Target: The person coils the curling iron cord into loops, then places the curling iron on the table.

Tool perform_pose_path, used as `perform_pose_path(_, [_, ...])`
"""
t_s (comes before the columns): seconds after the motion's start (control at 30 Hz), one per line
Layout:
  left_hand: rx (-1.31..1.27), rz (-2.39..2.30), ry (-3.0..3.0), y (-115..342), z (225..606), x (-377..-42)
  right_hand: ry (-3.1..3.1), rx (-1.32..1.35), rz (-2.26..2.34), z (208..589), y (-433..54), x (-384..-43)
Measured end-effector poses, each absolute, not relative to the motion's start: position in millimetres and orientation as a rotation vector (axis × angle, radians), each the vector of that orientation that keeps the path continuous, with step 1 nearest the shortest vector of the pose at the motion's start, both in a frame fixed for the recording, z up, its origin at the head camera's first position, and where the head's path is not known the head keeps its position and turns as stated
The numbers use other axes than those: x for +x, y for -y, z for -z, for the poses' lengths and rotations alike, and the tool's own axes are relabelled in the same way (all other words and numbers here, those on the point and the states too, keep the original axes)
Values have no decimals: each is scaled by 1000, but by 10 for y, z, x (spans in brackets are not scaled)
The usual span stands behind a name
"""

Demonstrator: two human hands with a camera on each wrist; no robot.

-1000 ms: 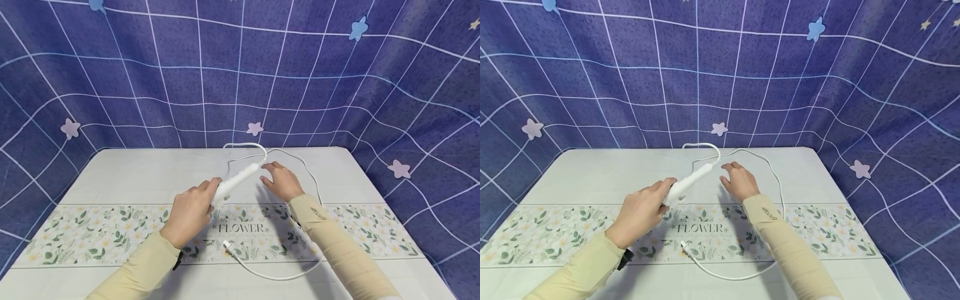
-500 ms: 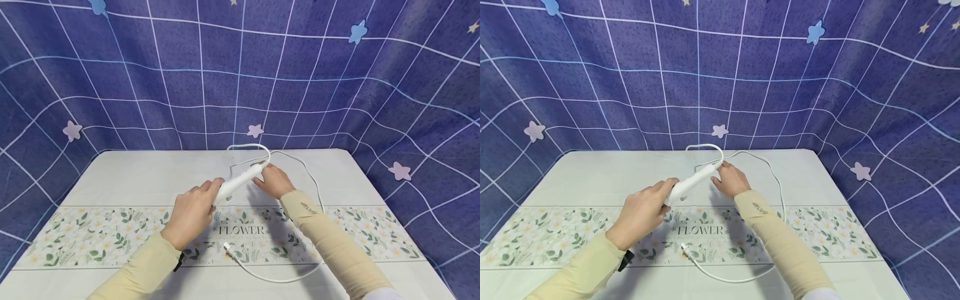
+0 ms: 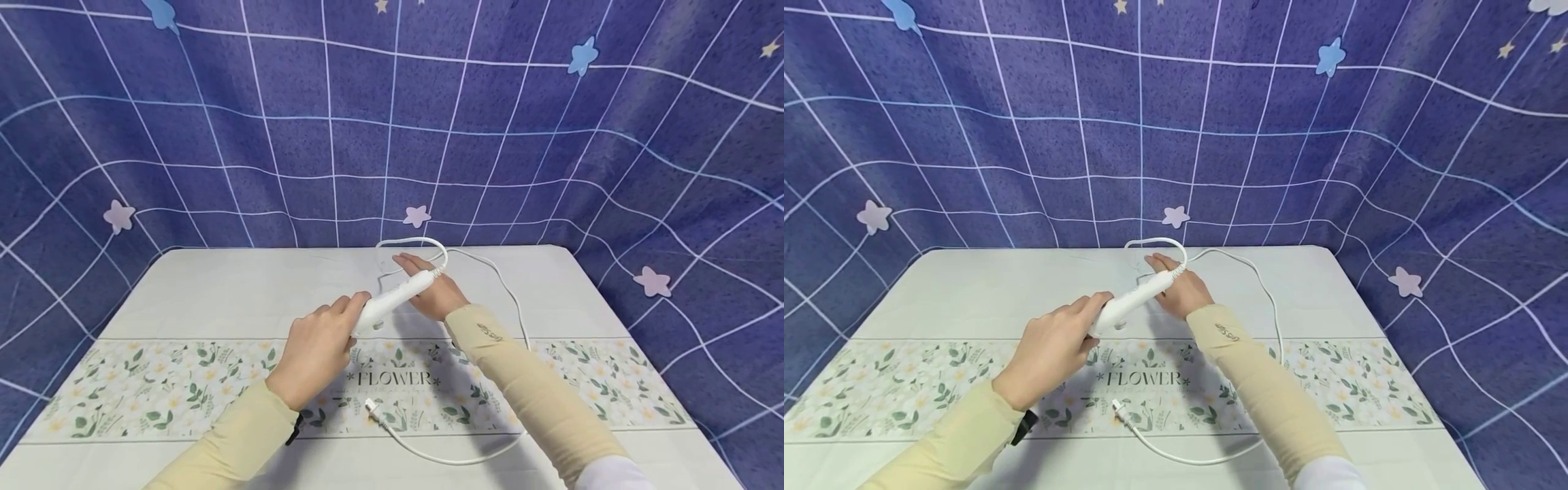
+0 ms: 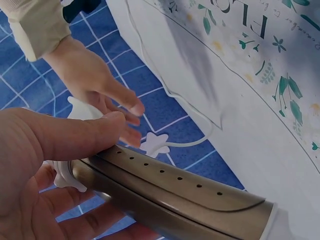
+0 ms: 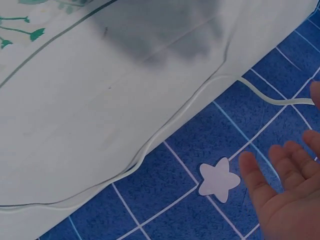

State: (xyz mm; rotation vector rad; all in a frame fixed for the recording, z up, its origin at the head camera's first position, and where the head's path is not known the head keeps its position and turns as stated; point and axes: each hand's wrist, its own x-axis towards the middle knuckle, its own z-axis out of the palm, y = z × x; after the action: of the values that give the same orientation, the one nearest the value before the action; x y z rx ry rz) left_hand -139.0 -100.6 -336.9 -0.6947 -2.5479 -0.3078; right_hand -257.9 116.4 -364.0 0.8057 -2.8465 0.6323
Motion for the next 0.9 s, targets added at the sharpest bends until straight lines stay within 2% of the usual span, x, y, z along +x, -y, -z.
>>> perform_pose_path(0.47, [-721,326,2555,1016,3388,-1391,2911,839,-769,3634,-1061,-2617])
perform_pose_path(0.9, [-727,302,2537,990,3409,-1395,2764,995,-1026,3735,-1011,-2643])
